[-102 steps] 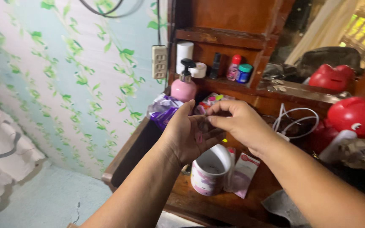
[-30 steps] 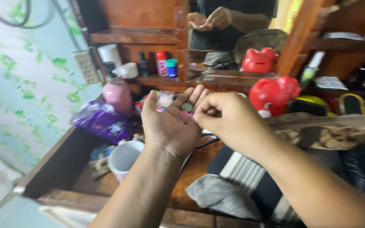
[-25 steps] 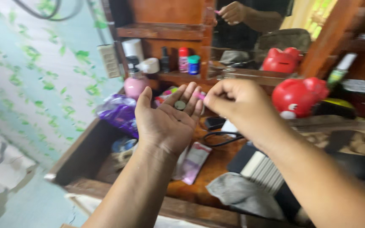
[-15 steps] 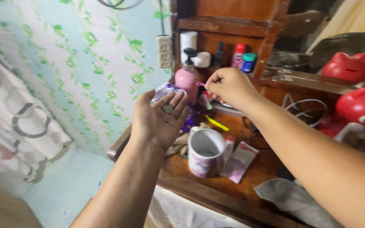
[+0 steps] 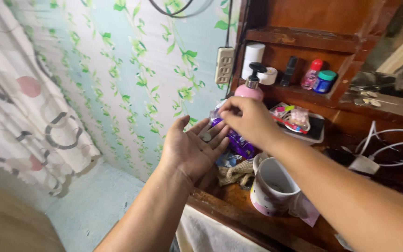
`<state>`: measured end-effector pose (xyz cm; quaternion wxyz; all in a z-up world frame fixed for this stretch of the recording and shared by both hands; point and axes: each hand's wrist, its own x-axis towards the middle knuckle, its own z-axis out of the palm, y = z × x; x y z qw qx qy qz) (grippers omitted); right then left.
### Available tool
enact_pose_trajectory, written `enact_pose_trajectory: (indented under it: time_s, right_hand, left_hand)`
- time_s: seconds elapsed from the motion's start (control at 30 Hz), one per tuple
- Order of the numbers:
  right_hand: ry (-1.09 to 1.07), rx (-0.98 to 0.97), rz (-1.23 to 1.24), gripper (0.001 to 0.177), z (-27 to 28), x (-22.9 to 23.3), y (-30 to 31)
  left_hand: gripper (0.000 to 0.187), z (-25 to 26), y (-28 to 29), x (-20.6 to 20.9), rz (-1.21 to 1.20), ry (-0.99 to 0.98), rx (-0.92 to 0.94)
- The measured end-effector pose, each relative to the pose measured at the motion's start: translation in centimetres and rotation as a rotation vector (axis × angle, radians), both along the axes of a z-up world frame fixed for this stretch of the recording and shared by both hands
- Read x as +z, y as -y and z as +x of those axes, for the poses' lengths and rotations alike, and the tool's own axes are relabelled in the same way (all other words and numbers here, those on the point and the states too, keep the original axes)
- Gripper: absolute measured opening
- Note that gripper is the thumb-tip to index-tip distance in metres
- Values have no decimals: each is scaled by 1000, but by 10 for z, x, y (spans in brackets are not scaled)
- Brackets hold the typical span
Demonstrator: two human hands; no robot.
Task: The person wipes a vanity table and various items with a cloth, including a wallet, a lamp, and a hair clipper. They also rearrange toiletries, a mug, and charging cables on the cluttered surface.
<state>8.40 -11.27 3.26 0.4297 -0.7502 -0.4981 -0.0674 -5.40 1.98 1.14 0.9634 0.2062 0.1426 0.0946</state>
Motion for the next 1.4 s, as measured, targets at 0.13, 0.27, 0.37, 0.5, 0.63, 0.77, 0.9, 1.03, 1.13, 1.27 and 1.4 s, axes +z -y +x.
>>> enact_pose_trajectory:
  time_s: [0.13, 0.27, 0.37, 0.5, 0.63, 0.77, 0.9, 1.03, 1.13, 1.27, 1.4]
  right_hand:
    - [228, 84, 55, 22, -26, 2, 17]
    - [-117, 38, -18, 20, -20, 9, 34]
    - [-304, -64, -66, 14, -11, 12, 53]
    - [-319, -94, -64, 15, -2, 18, 73]
    - [-357, -188, -86, 14, 2, 27, 89]
    - [-630, -229, 16, 19, 5, 33, 99]
    - [-627, -289, 93, 19, 19, 28, 109]
    - [-701, -327, 385, 17, 60, 16, 130]
    - [-810, -461, 582, 11, 115, 11, 157]
    - [-424, -649, 426, 7, 198, 4, 203]
    - [-395, -690, 371, 6, 260, -10, 222]
  left_hand:
    - [37, 37, -4, -19, 18, 227, -185]
    - [37, 63, 12, -23, 270, 210, -255]
    - [34, 72, 39, -18, 322, 182, -313]
    - [34, 79, 63, -6, 323, 235, -302]
    - [35, 86, 73, 7, 381, 204, -388]
    - [33, 98, 78, 16, 227, 241, -517]
    - [34, 113, 77, 22, 138, 254, -588]
    - [25, 133, 81, 25, 322, 212, -502]
    - [18, 144, 85, 24, 365, 169, -455]
    - [9, 146, 85, 19, 251, 97, -423]
    - [18, 138, 79, 14, 205, -31, -316]
